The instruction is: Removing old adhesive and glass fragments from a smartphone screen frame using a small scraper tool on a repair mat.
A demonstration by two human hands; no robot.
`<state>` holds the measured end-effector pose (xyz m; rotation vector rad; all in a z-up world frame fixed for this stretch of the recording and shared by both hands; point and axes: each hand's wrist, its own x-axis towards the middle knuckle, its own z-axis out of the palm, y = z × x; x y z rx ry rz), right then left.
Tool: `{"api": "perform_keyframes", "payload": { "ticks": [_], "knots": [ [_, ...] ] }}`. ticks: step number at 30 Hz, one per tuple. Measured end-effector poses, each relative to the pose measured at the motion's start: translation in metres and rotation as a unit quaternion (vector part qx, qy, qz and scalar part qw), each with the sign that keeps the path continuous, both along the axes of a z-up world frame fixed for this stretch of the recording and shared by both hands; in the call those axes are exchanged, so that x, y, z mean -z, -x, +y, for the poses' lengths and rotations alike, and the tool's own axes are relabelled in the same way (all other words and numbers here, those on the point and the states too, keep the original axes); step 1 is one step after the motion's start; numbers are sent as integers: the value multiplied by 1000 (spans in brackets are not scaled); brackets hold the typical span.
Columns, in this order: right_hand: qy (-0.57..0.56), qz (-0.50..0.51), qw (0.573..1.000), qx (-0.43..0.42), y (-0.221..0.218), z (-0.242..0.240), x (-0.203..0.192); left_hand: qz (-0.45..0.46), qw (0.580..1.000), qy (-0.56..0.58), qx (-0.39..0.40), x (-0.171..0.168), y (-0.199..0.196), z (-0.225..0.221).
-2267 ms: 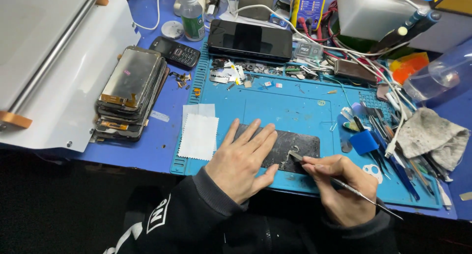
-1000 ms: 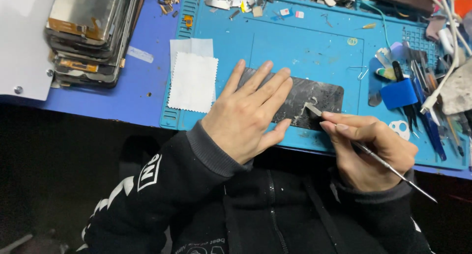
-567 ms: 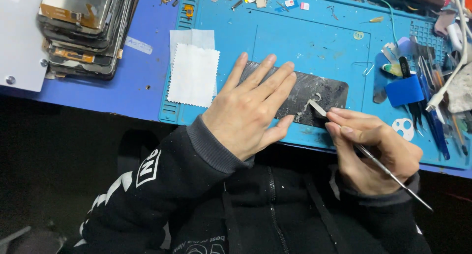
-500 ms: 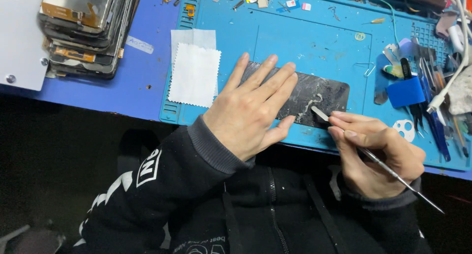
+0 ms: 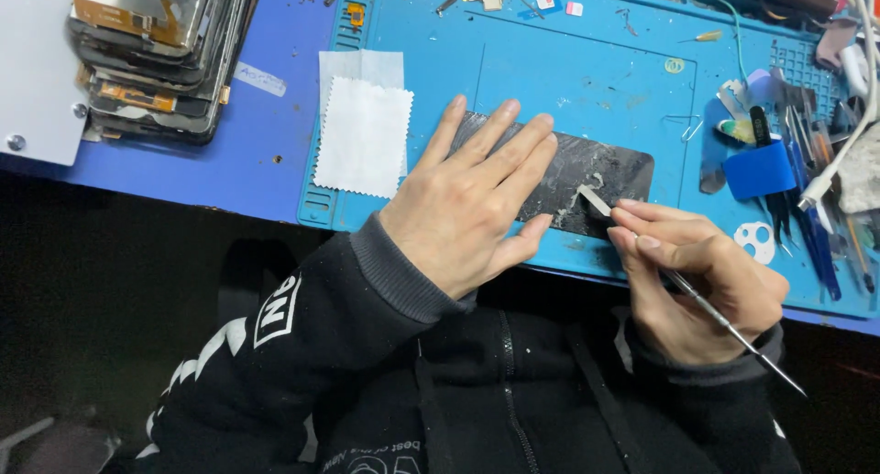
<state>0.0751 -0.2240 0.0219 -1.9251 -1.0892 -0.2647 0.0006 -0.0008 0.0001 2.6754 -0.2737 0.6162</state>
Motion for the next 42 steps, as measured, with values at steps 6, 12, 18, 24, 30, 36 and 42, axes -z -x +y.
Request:
{"api": "perform_keyframes", "payload": {
  "ticks": [6,12,18,24,30,36,42],
  "knots": [
    [-11,6,1000,10,1,0,6,1,1000,-2,-1,1,0,0],
    [-26,48,998,18,3,-4,2,-2,1000,0,-2,1,1,0],
    [-4,15,1000,26,3,-1,1,3,1000,-4,0,-1,-1,0],
    [-31,39,998,26,4,8,-1,4,1000,-5,3,0,0,1],
    [-15,40,999,22,3,-3,1,0,1000,1,2,0,1,0],
    [-25,64,997,19,3,-1,0,2,1000,-5,-1,1,-1,-1],
    [-29,78,995,46,6,7,-4,4,1000,-3,2,0,0,0]
  ]
}}
